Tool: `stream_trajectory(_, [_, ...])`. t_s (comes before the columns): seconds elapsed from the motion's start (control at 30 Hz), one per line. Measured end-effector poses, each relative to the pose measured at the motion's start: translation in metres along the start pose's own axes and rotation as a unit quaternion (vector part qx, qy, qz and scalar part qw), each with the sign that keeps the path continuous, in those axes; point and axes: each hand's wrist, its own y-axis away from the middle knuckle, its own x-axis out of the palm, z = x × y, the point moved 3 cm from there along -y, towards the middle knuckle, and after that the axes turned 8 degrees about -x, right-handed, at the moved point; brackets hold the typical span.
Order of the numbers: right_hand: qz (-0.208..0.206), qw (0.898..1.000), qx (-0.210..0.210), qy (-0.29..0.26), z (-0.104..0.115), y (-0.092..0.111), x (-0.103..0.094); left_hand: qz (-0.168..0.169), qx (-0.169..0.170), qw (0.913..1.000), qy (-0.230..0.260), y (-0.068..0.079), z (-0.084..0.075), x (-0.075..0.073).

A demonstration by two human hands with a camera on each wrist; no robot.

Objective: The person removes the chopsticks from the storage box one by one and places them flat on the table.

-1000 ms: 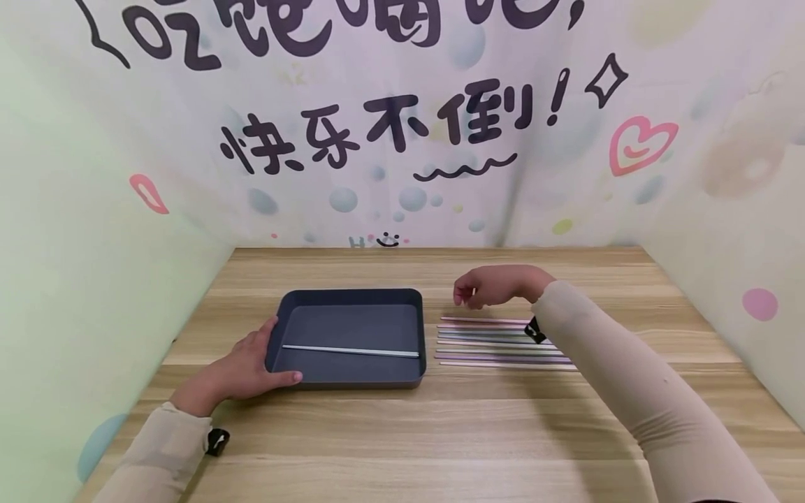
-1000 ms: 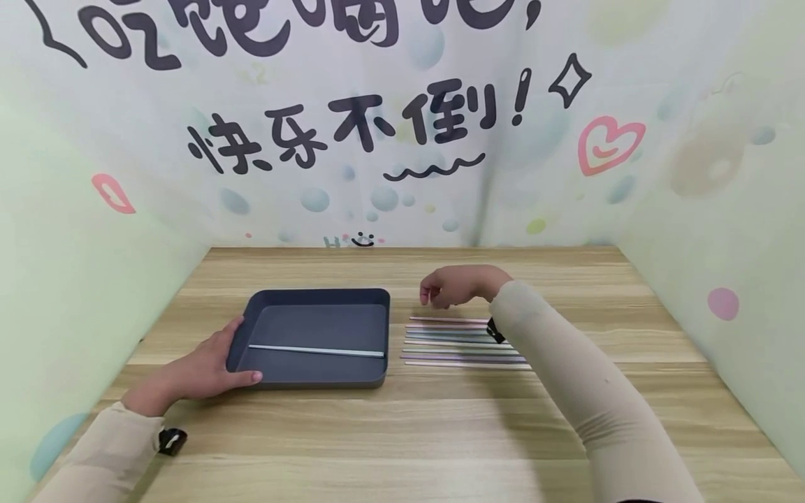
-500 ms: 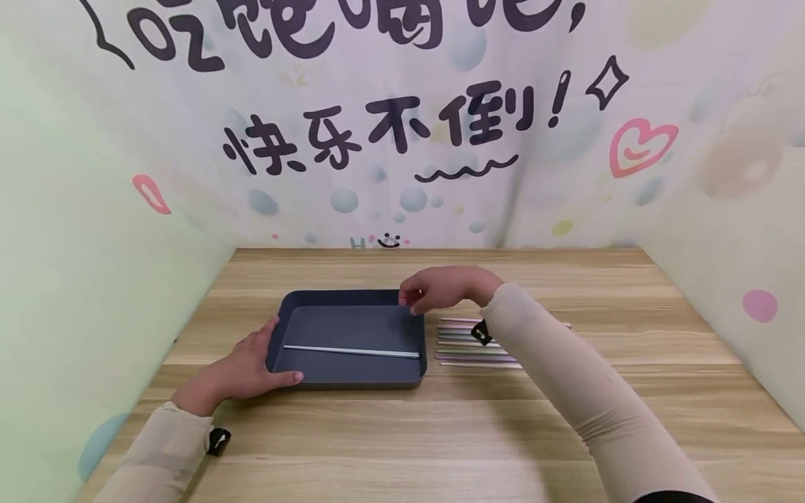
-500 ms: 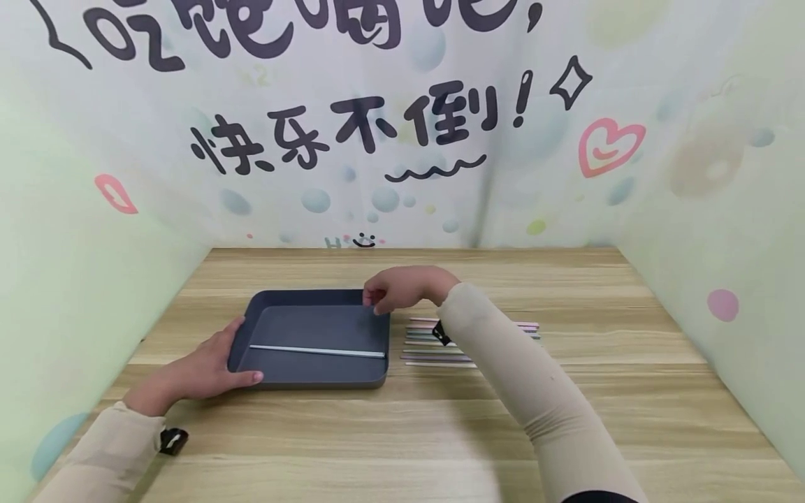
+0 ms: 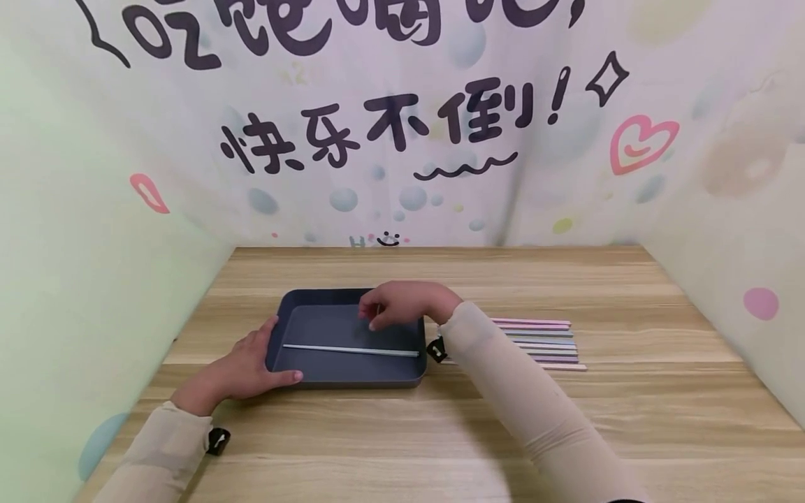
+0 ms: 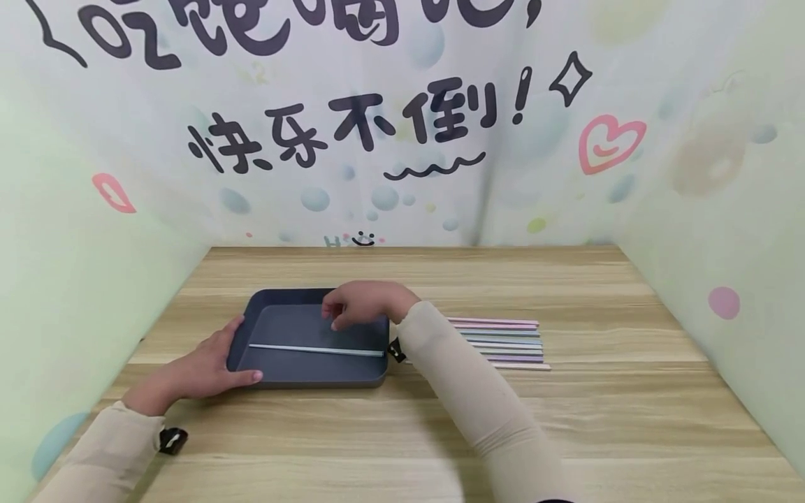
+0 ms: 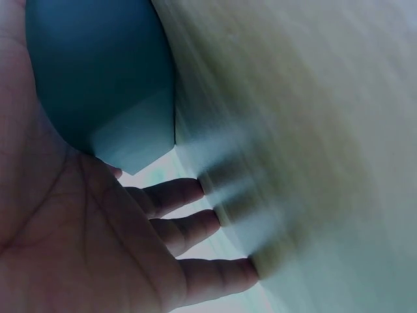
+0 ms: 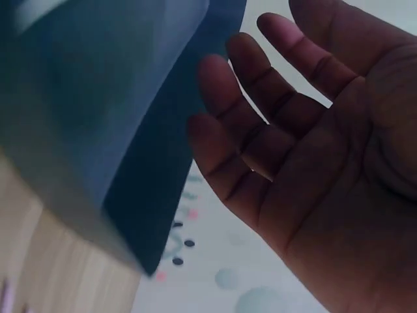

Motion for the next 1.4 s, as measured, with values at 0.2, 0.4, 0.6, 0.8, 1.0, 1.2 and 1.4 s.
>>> stream_trajectory(0.2, [-0.006, 1.000, -0.005, -0.017, 0.004, -0.018, 0.012, 0.008, -0.015, 0.9998, -0.005, 0.000, 0.000, 0.000])
stream_trajectory(0.4, [-0.019, 1.000, -0.007, 0.000, 0.005, -0.032, 0.022, 0.007, -0.020, 0.9997, -0.012, -0.001, 0.000, 0.000])
stream_trajectory(0.6, [-0.027, 1.000, -0.003, 0.000, 0.001, -0.045, 0.042, 0.004, -0.013, 0.9999, -0.010, -0.001, 0.000, 0.002])
stream_trajectory(0.8, [-0.036, 0.999, 0.012, -0.024, -0.007, -0.051, 0.052, 0.001, -0.008, 0.9999, -0.015, 0.000, -0.002, 0.000])
stream_trajectory(1.0, [-0.035, 0.999, 0.004, -0.022, -0.011, -0.050, 0.054, 0.004, -0.011, 0.9998, -0.015, -0.001, -0.004, -0.001])
stream_trajectory(1.2, [-0.029, 1.000, -0.002, -0.002, -0.006, -0.049, 0.056, 0.009, -0.013, 0.9998, -0.015, -0.002, -0.004, 0.001])
stream_trajectory(1.4, [-0.045, 0.999, 0.008, 0.028, -0.007, -0.052, 0.057, -0.001, -0.005, 0.9999, -0.015, -0.002, -0.002, 0.001])
